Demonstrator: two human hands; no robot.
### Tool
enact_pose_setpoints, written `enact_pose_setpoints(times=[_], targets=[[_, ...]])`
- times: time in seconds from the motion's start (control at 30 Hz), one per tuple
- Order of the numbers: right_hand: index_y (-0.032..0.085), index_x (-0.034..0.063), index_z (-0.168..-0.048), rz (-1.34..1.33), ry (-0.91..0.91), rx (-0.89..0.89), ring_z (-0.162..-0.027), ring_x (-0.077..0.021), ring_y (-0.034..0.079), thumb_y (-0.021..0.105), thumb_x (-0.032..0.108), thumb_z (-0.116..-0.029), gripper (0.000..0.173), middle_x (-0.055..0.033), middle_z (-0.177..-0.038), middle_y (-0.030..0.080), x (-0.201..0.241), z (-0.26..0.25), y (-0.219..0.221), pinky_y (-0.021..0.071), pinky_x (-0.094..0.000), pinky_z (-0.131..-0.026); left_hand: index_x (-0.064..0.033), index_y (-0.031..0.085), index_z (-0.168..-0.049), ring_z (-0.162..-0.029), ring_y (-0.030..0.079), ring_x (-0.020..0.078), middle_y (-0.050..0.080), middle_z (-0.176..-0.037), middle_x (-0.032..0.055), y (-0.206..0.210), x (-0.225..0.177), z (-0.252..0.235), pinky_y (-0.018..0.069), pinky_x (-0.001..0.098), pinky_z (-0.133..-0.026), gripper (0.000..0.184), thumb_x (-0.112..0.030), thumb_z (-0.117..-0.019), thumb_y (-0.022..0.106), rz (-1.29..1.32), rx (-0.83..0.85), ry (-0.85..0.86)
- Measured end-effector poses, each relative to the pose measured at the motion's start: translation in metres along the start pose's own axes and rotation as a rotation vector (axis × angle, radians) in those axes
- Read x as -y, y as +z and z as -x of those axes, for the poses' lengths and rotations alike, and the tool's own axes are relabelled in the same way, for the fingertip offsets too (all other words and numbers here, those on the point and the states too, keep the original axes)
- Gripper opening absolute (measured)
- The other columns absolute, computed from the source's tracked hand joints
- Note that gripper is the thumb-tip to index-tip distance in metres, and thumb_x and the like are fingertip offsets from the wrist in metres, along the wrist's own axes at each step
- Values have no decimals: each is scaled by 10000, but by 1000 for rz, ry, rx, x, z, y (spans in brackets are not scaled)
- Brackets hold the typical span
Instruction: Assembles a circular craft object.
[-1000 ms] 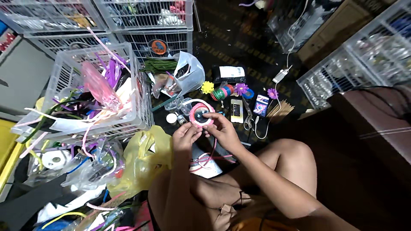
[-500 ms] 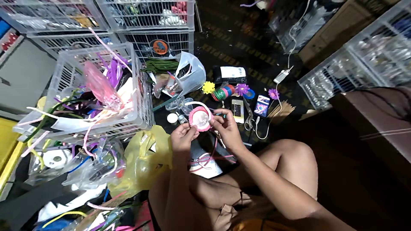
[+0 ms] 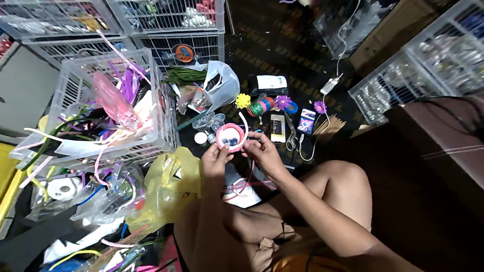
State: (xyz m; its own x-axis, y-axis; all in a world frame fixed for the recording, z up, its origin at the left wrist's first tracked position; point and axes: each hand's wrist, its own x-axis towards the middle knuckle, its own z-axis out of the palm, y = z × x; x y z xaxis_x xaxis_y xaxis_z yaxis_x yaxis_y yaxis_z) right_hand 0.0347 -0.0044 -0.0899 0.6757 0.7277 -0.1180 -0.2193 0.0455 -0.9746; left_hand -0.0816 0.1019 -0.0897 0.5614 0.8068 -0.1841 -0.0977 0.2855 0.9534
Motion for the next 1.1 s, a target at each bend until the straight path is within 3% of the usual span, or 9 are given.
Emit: enact_pose_setpoints(times=[0.17, 0.23, 0.3, 0.4, 0.53, 0.63, 0.77, 0.9, 1.1], targets=[[631, -17, -1130, 320, 203, 205, -699, -87, 655, 546, 155, -1064, 203, -51, -878, 687, 5, 11, -33, 578, -263, -669, -74, 441, -1507, -935, 721, 171, 672, -1166, 94, -6, 3, -1, 637, 362, -796, 513, -19, -1019, 586, 23, -33, 148], [649, -18, -1163, 580, 366, 410, -739, -101, 649, 548, 250, -1070, 302, -63, -923, 676, -12, 21, -46, 576, -290, -721, -117, 386, -1514, -847, 723, 152, 690, -1073, 60, -6, 6, -3, 637, 341, -720, 580, -22, -995, 627, -22, -67, 224], [653, -8, -1244, 871, 477, 500, -952, -274, 674, 596, 339, -1041, 406, -182, -1090, 687, -38, 26, -57, 538, -483, -903, -106, 419, -1411, -788, 708, 116, 702, -1032, 30, -5, 8, -4, 611, 285, -654, 476, -31, -991, 630, -44, -99, 298], [599, -41, -1329, 979, 534, 262, -1236, -436, 579, 676, 343, -984, 523, -298, -1299, 604, -75, 23, -68, 431, -603, -1076, -69, 527, -1200, -740, 652, 61, 670, -996, 5, -6, 8, -5, 570, 230, -645, 201, -54, -1012, 595, -64, -132, 365], [586, -41, -1317, 836, 598, -137, -1226, -427, 572, 761, 375, -916, 603, -278, -1269, 616, -106, 6, -75, 440, -595, -1052, -47, 593, -1189, -825, 670, 75, 665, -1074, 22, -10, 12, -7, 588, 247, -720, 160, -74, -1035, 557, -51, -134, 361], [526, 45, -1439, 910, 636, -218, -1300, -429, 543, 750, 463, -909, 711, -249, -1351, 604, -110, -8, -70, 420, -603, -1079, -49, 605, -1192, -866, 676, 101, 648, -1134, 37, -6, 10, -5, 601, 272, -740, 170, -59, -1033, 543, -14, -111, 314], [574, 69, -1417, 997, 603, -222, -1350, -425, 500, 667, 421, -981, 568, -249, -1441, 536, -118, -24, -68, 389, -628, -1089, -31, 624, -1189, -910, 682, 120, 655, -1157, 60, -6, 8, -3, 602, 301, -802, 196, -19, -1000, 571, -65, -70, 282], [610, -27, -1306, 793, 432, -262, -1213, -387, 609, 610, 309, -1032, 433, -253, -1265, 646, -106, -18, -69, 451, -568, -1050, 9, 676, -1135, -914, 698, 110, 712, -1134, 64, -8, 9, -1, 592, 296, -849, 191, 12, -1002, 539, -143, -46, 352], [502, -23, -1253, 76, 74, -211, -731, -140, 671, 581, 27, -1013, 258, -103, -977, 686, -32, -4, -56, 596, -312, -710, 6, 648, -1152, -925, 689, 116, 638, -1200, 111, 4, 14, 2, 609, 289, -818, 251, 29, -902, 664, -266, 24, 297]])
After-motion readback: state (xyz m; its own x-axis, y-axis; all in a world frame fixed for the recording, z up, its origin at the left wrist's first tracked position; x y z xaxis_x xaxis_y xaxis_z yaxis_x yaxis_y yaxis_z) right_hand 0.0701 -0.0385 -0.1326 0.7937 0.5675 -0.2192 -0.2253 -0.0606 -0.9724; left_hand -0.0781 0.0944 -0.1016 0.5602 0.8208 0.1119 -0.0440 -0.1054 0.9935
